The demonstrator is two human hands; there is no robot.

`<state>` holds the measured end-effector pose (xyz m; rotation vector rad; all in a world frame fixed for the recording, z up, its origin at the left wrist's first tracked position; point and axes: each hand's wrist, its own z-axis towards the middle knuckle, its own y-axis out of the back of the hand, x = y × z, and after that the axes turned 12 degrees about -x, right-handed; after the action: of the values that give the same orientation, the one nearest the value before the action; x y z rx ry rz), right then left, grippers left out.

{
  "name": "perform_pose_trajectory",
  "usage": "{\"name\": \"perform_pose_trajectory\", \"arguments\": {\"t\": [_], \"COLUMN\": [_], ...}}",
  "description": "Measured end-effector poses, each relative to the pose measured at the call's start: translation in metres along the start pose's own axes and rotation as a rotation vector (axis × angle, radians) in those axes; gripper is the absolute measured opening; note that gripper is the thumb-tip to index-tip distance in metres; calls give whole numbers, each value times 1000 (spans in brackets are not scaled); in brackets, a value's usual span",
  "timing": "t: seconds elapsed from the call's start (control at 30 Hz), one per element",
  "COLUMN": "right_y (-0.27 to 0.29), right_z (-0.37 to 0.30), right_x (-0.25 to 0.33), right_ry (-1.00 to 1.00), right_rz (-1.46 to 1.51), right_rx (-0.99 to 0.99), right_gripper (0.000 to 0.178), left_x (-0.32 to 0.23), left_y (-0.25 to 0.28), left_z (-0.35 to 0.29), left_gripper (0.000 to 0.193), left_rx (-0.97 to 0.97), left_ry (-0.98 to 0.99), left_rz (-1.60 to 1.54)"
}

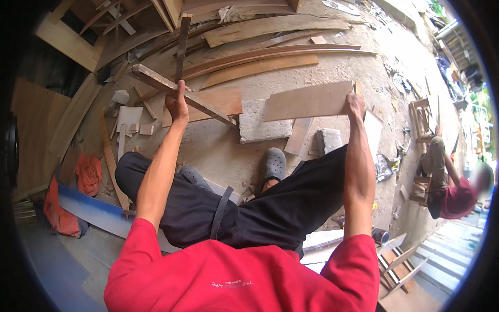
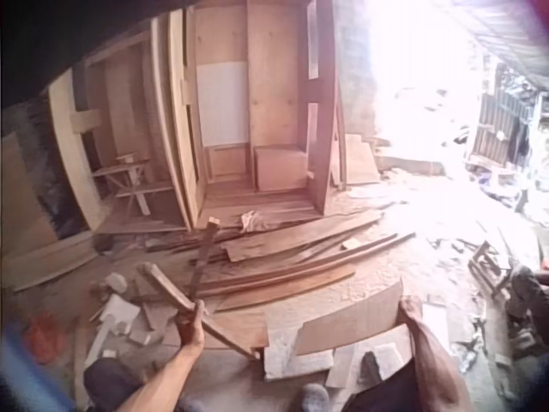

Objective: The person sits on the floor and uses a metal file to sand the edges of small wooden pieces. They repeatedly pick up pieces, file them, and place them back down among scattered wood scraps.

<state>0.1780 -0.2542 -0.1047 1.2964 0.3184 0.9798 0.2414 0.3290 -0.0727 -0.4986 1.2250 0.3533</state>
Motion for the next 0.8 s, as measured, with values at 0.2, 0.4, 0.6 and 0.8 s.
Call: {"name": "perform_pose_trajectory", "arguments": {"t": [0.2,0.4,0.6,0.8], "right_y": [-15,-28,-30,-61], "right_z": [-37,-87,-111,-53], "right_x": [-78,-115,-29,-108], "right_ry": [-35,65,156,785], "right_rz": [-7,-256,-396,-687], "right_rx": [180,346,850,846], "right_gripper": [51,47,22,27], "left_x": [26,-12,-68,-127], "left_y": [-29,-46,15,4], "left_z": [12,37,99,82], "left_gripper": [35,33,32,36], "left_rx": [-63,-264,-411,-570], "left_ry": [176,276,321,591], "left_rz": [-34,-140,-388,-650]}}
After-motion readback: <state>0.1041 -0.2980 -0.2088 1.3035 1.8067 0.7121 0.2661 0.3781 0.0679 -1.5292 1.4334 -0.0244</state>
